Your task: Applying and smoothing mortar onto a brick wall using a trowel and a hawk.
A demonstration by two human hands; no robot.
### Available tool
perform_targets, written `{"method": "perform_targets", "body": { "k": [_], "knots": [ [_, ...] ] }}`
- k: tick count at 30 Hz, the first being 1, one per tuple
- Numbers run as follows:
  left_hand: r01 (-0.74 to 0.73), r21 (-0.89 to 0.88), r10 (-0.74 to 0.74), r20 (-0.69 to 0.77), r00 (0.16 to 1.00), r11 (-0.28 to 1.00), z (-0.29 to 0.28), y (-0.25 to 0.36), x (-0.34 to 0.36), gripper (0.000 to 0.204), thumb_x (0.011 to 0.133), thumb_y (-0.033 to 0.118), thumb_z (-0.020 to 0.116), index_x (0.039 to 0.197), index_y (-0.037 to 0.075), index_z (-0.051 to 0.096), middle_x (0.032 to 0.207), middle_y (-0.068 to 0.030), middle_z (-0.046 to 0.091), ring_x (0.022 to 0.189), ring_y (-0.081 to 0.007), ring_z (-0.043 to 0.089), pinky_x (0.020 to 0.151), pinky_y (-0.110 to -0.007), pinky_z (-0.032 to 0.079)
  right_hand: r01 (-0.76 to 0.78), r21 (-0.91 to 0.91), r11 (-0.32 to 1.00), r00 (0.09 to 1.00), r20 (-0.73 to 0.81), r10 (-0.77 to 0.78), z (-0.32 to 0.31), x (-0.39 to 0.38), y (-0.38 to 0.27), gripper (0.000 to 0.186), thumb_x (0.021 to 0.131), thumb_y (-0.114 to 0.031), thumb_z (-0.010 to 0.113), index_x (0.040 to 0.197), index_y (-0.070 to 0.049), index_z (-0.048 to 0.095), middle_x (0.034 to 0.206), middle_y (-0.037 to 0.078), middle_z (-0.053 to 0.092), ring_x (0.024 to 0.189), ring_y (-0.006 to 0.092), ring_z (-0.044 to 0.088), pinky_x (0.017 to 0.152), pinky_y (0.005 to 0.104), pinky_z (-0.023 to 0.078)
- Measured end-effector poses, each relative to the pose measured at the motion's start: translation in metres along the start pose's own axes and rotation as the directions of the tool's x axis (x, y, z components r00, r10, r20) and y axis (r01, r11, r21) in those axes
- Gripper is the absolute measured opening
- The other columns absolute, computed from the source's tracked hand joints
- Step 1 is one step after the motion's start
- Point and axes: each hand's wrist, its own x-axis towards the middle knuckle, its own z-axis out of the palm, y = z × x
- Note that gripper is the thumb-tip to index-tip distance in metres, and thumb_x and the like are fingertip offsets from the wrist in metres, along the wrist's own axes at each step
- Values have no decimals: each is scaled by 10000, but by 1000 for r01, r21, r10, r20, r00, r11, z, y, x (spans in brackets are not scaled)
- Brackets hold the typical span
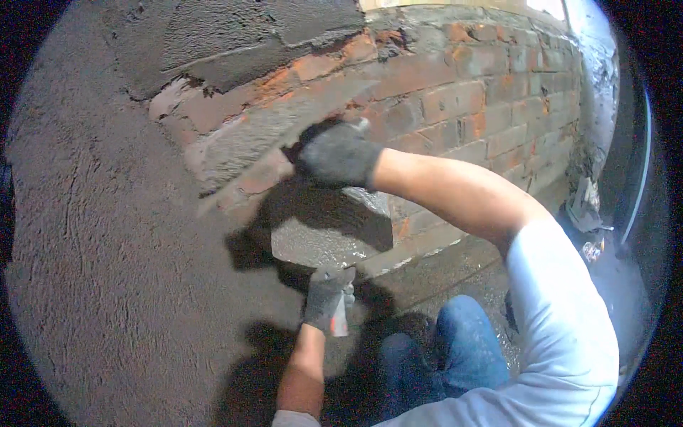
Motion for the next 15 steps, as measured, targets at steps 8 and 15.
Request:
{"method": "perform_targets", "body": {
  "k": [8,15],
  "knots": [
    [155,-582,-187,6,982,798,-3,44,17,154,795,215,620,818,63,605,592,-30,538,445,-159,508,413,-302,426,-223,147,964,919,360,158,18,171,-18,382,688,-378,639,882,-52,688,877,203,659,824,312,659,717,423,510],
    [119,-577,-141,6,990,808,-15,70,4,160,836,186,566,922,81,650,607,-14,537,508,-158,518,446,-299,433,-307,120,944,838,504,209,-28,236,-7,354,648,-365,679,776,-36,700,706,128,664,630,247,636,608,385,507]
  ]
}}
